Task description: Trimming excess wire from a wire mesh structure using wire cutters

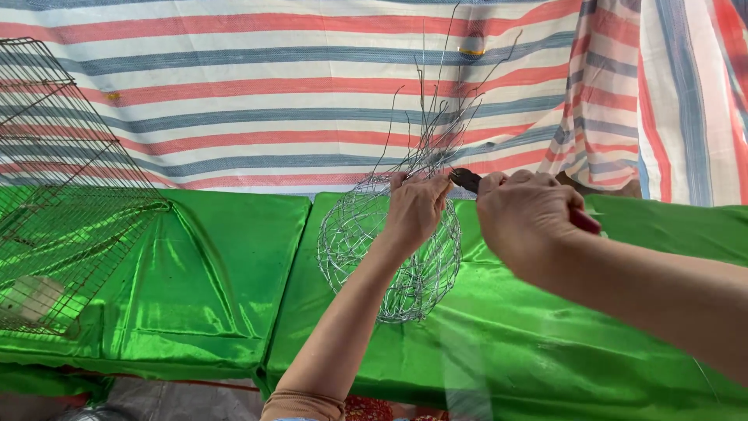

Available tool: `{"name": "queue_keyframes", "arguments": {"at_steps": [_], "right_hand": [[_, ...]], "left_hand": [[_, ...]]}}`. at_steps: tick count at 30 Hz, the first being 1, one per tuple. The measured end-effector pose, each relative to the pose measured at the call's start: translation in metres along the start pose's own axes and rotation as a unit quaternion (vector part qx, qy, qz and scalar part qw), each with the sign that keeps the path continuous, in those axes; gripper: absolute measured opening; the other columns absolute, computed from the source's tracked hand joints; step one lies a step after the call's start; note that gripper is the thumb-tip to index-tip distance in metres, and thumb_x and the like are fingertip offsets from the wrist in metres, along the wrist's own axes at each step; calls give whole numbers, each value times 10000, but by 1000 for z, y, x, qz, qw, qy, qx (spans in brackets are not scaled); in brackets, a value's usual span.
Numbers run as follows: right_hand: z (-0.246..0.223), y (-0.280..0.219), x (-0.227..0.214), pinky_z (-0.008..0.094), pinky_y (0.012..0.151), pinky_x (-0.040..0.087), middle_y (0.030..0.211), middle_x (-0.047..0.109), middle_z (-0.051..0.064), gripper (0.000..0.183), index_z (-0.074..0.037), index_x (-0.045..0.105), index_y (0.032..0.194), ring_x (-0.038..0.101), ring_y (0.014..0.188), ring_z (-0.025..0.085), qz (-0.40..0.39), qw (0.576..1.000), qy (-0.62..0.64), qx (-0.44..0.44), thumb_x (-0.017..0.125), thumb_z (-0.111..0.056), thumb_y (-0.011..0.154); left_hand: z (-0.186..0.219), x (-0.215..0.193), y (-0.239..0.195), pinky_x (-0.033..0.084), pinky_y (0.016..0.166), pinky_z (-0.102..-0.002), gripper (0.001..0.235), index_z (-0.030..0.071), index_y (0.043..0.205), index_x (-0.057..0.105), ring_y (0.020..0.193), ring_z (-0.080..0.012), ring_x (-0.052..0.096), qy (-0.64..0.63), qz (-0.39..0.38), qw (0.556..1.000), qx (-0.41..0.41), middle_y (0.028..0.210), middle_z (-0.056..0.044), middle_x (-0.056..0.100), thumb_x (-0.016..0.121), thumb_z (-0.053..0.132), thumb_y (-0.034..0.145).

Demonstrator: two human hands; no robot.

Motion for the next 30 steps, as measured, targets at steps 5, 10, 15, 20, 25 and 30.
{"name": "queue_keyframes", "arguments": {"at_steps": [5,10,15,20,25,30], "right_hand": [[7,-3,-27,670,338,309,720,514,362,346,84,557,1226,560,597,563,27,999,-31,22,535,-47,906],[41,-12,-75,383,420,587,790,688,252,317,40,612,1085,731,660,329,-274,849,449,-42,586,-233,927],[29,-24,24,457,429,618,766,679,260,268,79,598,1124,720,618,348,-265,550,788,-83,557,-139,974],[-5,-15,125,522,381,560,794,515,206,468,-33,446,1375,604,617,331,-284,145,931,-178,526,-303,1001],[31,-6,38,473,313,563,652,675,289,280,90,629,1109,699,454,388,-266,478,828,-123,540,-128,957],[46,-3,-51,478,527,537,814,680,166,312,-127,594,1241,685,685,325,-267,887,374,-34,502,-237,964]], "left_hand": [[2,-14,0,342,1061,-528,147,205,1078,689,789,-311,702,-2,-9,1000,14,617,-35,670,578,269,1006],[6,-31,-10,359,1033,-438,142,237,997,711,762,-264,700,-112,35,993,19,668,-3,706,599,320,1027],[15,-41,-12,357,1039,-443,159,211,1024,738,744,-244,695,-144,20,989,35,705,-26,731,601,290,1032],[13,-42,-17,364,1043,-461,155,187,1041,733,764,-263,701,-149,-4,988,50,731,-35,734,607,277,1029],[19,-56,-16,353,1041,-461,195,187,985,705,757,-247,680,-118,-26,993,8,697,-8,716,555,285,1061],[9,-28,-8,323,1020,-404,173,157,1033,716,690,-190,695,-72,-42,997,6,679,29,700,560,229,1051]]}}
Point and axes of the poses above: each hand's wrist, its own y-axis towards the middle knuckle, its own x-axis out of the palm, z = x × y, the point moved 1 cm from there along y, towards the middle knuckle
